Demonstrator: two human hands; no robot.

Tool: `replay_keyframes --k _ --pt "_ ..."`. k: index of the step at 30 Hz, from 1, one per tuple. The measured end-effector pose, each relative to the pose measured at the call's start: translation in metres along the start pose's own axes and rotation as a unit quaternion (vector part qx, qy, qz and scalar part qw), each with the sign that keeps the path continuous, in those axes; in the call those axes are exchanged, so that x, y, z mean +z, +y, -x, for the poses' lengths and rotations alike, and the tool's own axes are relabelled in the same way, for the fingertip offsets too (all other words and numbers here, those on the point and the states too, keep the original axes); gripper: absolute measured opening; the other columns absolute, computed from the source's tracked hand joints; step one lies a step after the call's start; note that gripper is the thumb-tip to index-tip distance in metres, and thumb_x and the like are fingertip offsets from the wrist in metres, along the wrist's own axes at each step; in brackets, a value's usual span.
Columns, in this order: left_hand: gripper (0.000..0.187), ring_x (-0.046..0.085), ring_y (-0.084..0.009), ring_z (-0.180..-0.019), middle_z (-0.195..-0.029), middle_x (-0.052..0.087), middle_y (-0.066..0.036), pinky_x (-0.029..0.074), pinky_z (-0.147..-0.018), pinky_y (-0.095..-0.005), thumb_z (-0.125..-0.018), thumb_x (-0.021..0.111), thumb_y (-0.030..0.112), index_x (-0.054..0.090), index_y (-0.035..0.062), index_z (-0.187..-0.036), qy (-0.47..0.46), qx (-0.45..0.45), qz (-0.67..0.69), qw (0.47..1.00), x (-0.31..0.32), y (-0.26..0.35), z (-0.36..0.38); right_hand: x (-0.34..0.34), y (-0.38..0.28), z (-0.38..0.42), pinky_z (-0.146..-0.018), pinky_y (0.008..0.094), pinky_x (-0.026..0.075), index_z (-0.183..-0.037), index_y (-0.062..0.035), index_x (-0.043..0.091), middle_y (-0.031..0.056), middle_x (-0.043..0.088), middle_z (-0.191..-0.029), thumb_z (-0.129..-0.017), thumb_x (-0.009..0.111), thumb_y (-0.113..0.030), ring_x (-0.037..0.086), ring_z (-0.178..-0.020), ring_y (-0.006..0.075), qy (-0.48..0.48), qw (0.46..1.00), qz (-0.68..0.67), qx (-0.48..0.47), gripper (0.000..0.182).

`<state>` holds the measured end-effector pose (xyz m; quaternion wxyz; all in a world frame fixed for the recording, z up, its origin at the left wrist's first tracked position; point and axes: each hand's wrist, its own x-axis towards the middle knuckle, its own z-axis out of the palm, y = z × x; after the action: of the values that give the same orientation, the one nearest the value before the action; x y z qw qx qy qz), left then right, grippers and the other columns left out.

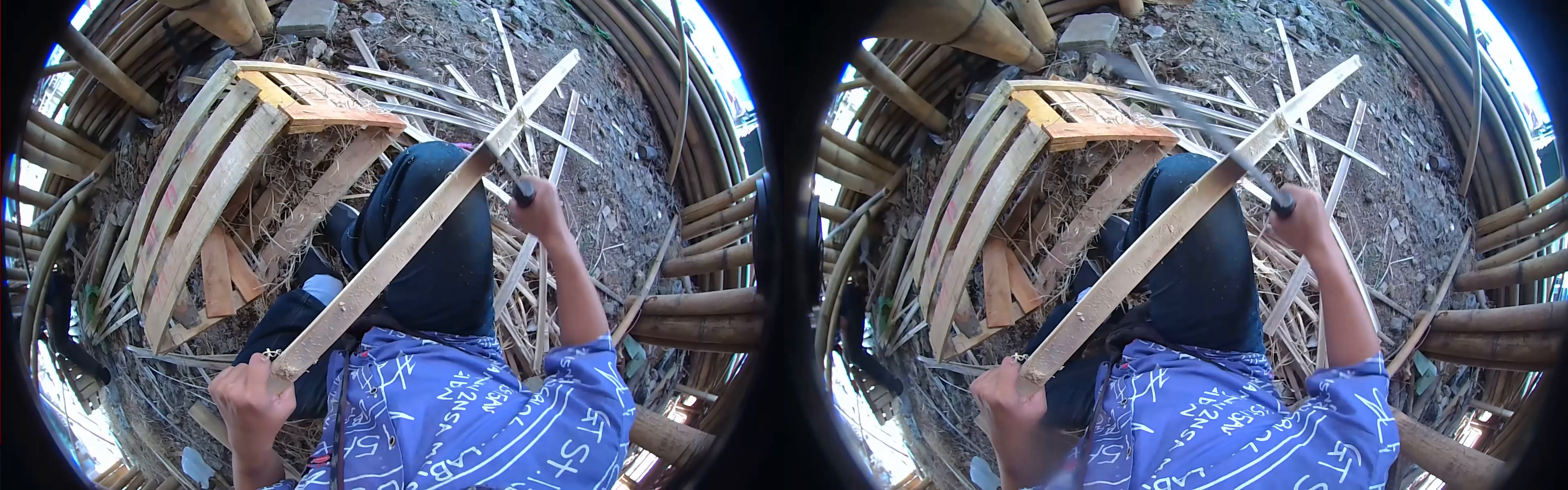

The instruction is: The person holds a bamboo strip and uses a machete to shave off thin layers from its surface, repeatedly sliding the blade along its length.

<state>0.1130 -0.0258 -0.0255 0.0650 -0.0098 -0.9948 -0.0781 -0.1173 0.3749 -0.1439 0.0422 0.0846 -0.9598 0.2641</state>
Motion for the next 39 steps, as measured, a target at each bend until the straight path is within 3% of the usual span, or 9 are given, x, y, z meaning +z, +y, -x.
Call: replay_keyframes --k 2,6,8,9,10,12,24,27,39 --pt "0.028 0.053 -0.0289 -0.055 -0.057 0.05 -0.009 0.038 -0.057 -0.0388 -0.053 0.068 0.01 0.054 0.0041 -0.077 -0.012 -0.003 0.006 1.0 -0.005 0.002 0.0 0.002 0.011 -0.006 -0.054 0.0346 0.044 -0.066 0.0003 0.057 0.0149 0.057 -0.058 -0.069 0.064 -0.008 0.054 -0.051 0.0253 0.038 0.999 -0.026 -0.008 0.011" --pt "0.028 0.053 -0.0294 -0.055 -0.057 0.049 -0.01 0.038 -0.057 -0.039 -0.053 0.067 0.009 0.054 0.0041 -0.076 0.0 -0.003 -0.005 1.0 -0.005 0.0 -0.004 -0.008 -0.026 0.003 -0.052 0.0281 0.042 -0.07 0.0021 0.056 0.0044 0.056 -0.059 -0.069 0.063 -0.005 0.05 -0.055 0.01 0.001 0.979 -0.139 0.148 0.01" --pt "0.027 0.052 -0.0303 -0.053 -0.056 0.048 -0.01 0.038 -0.055 -0.0391 -0.053 0.067 0.009 0.052 0.0044 -0.074 0.024 0.001 -0.021 0.999 -0.001 -0.004 -0.01 -0.009 -0.043 0.018 -0.054 0.0308 0.044 -0.072 0.0012 0.056 0.0099 0.058 -0.06 -0.067 0.063 -0.004 0.056 -0.055 0.0183 -0.036 0.982 -0.17 0.068 0.01" --pt "0.027 0.052 -0.0303 -0.053 -0.056 0.048 -0.01 0.038 -0.055 -0.0391 -0.053 0.067 0.009 0.052 0.0044 -0.074 0.022 0.006 -0.021 1.0 -0.001 -0.005 -0.011 -0.01 -0.041 0.019 -0.057 0.0358 0.045 -0.074 0.0004 0.057 0.017 0.058 -0.063 -0.066 0.064 -0.004 0.059 -0.058 0.0324 -0.054 0.994 -0.095 0.009 0.012" --pt "0.027 0.052 -0.0306 -0.052 -0.056 0.048 -0.01 0.038 -0.054 -0.0392 -0.052 0.067 0.008 0.051 0.0045 -0.073 0.015 0.012 -0.023 1.0 -0.002 -0.007 -0.011 -0.009 -0.038 0.018 -0.057 0.0358 0.045 -0.074 0.0004 0.057 0.017 0.058 -0.063 -0.066 0.064 -0.004 0.059 -0.058 0.0324 -0.051 0.994 -0.097 0.016 0.012" --pt "0.027 0.051 -0.0309 -0.052 -0.055 0.048 -0.011 0.037 -0.053 -0.0393 -0.052 0.067 0.008 0.05 0.0046 -0.073 0.004 0.026 -0.027 0.999 -0.004 -0.005 -0.013 -0.008 -0.029 0.009 -0.06 0.0412 0.046 -0.076 0.0007 0.057 0.0227 0.057 -0.066 -0.065 0.064 -0.004 0.057 -0.066 0.0428 -0.061 0.996 -0.058 0.012 0.014" --pt "0.029 0.052 -0.03 -0.053 -0.055 0.047 -0.009 0.037 -0.057 -0.039 -0.05 0.067 0.009 0.048 0.0063 -0.072 -0.011 0.019 -0.032 0.999 -0.007 0.014 -0.015 -0.005 -0.016 -0.008 -0.062 0.0447 0.047 -0.074 -0.0002 0.058 0.0231 0.059 -0.068 -0.066 0.062 -0.007 0.058 -0.069 0.0432 -0.037 0.998 -0.034 0.035 0.011" --pt "0.029 0.052 -0.0298 -0.054 -0.055 0.047 -0.009 0.037 -0.057 -0.039 -0.051 0.067 0.009 0.047 0.0066 -0.072 -0.008 0.016 -0.037 0.999 -0.008 0.017 -0.013 -0.002 -0.011 -0.008 -0.057 0.0407 0.046 -0.073 0.0008 0.056 0.0204 0.056 -0.062 -0.066 0.063 -0.005 0.056 -0.059 0.0372 -0.018 0.999 -0.032 0.01 0.012" --pt "0.028 0.051 -0.0296 -0.053 -0.054 0.045 -0.009 0.036 -0.057 -0.039 -0.051 0.066 0.01 0.047 0.0066 -0.072 -0.018 0.012 -0.034 0.999 -0.011 0.019 -0.01 -0.005 -0.002 -0.014 -0.065 0.045 0.048 -0.074 -0.0024 0.06 0.0212 0.062 -0.071 -0.069 0.061 -0.01 0.061 -0.072 0.0409 -0.006 0.998 -0.003 0.062 0.009"
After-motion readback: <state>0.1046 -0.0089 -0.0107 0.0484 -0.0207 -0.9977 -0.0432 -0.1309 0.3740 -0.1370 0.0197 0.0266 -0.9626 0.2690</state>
